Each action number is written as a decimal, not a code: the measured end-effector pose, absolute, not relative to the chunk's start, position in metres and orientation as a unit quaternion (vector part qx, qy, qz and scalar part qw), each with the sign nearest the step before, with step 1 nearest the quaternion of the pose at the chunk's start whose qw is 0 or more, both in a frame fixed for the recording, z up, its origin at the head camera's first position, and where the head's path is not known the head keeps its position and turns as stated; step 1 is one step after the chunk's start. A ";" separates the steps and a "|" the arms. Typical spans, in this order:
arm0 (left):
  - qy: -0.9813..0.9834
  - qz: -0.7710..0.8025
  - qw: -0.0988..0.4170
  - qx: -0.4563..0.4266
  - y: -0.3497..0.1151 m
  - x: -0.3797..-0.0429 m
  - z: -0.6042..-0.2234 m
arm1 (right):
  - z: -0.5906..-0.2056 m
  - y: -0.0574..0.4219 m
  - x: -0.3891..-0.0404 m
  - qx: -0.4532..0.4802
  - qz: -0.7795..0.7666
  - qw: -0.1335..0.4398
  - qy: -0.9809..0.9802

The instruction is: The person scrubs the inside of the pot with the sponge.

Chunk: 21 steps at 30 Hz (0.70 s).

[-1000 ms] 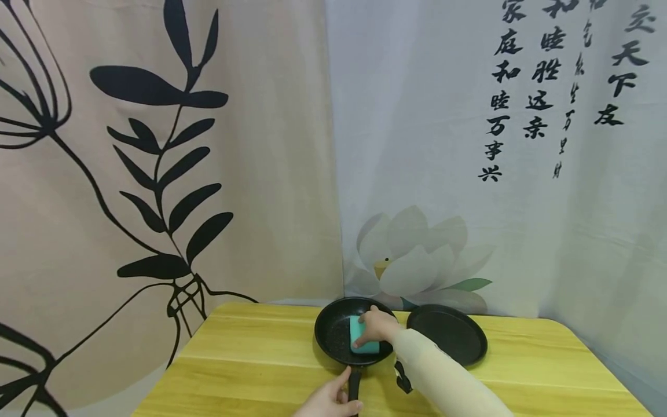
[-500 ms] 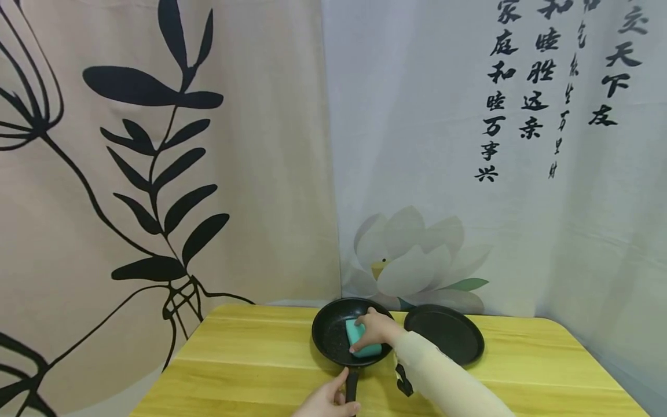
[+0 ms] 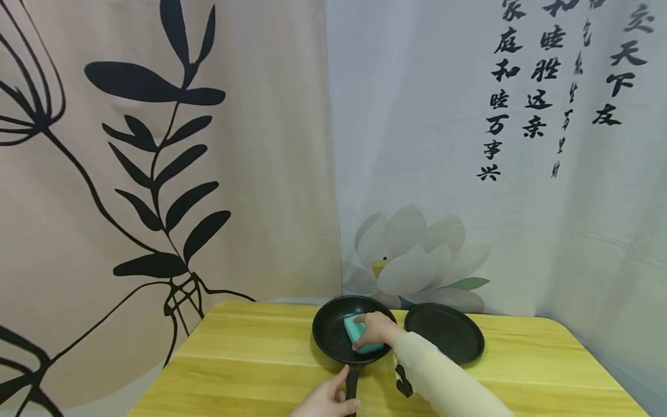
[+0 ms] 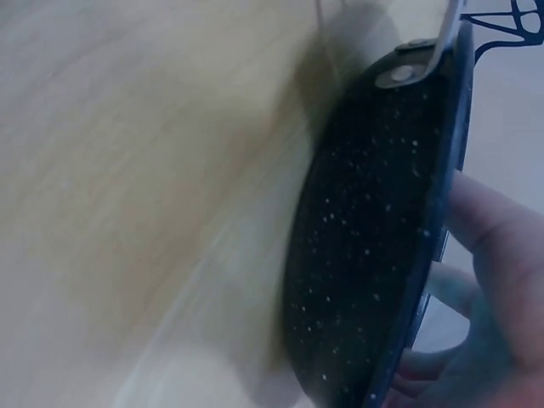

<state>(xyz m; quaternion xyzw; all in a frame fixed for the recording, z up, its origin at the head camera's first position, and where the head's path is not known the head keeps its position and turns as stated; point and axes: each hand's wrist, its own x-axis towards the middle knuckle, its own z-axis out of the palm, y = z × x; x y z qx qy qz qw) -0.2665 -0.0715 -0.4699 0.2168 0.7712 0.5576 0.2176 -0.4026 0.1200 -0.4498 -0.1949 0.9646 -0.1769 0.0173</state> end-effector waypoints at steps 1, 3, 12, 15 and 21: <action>0.774 0.555 0.215 0.215 -0.071 -0.267 -0.470 | -0.449 0.121 -0.403 -0.197 -0.177 0.019 0.964; 0.776 0.554 0.213 0.214 -0.072 -0.269 -0.472 | -0.448 0.122 -0.404 -0.201 -0.178 0.024 0.963; 0.760 0.576 0.225 0.201 -0.074 -0.309 -0.536 | -0.441 0.132 -0.413 -0.214 -0.192 0.027 0.957; 0.769 0.572 0.210 0.196 -0.070 -0.284 -0.500 | -0.435 0.134 -0.415 -0.209 -0.207 0.030 0.955; 0.785 0.541 0.214 0.211 -0.070 -0.271 -0.473 | -0.420 0.140 -0.415 -0.199 -0.226 0.019 0.953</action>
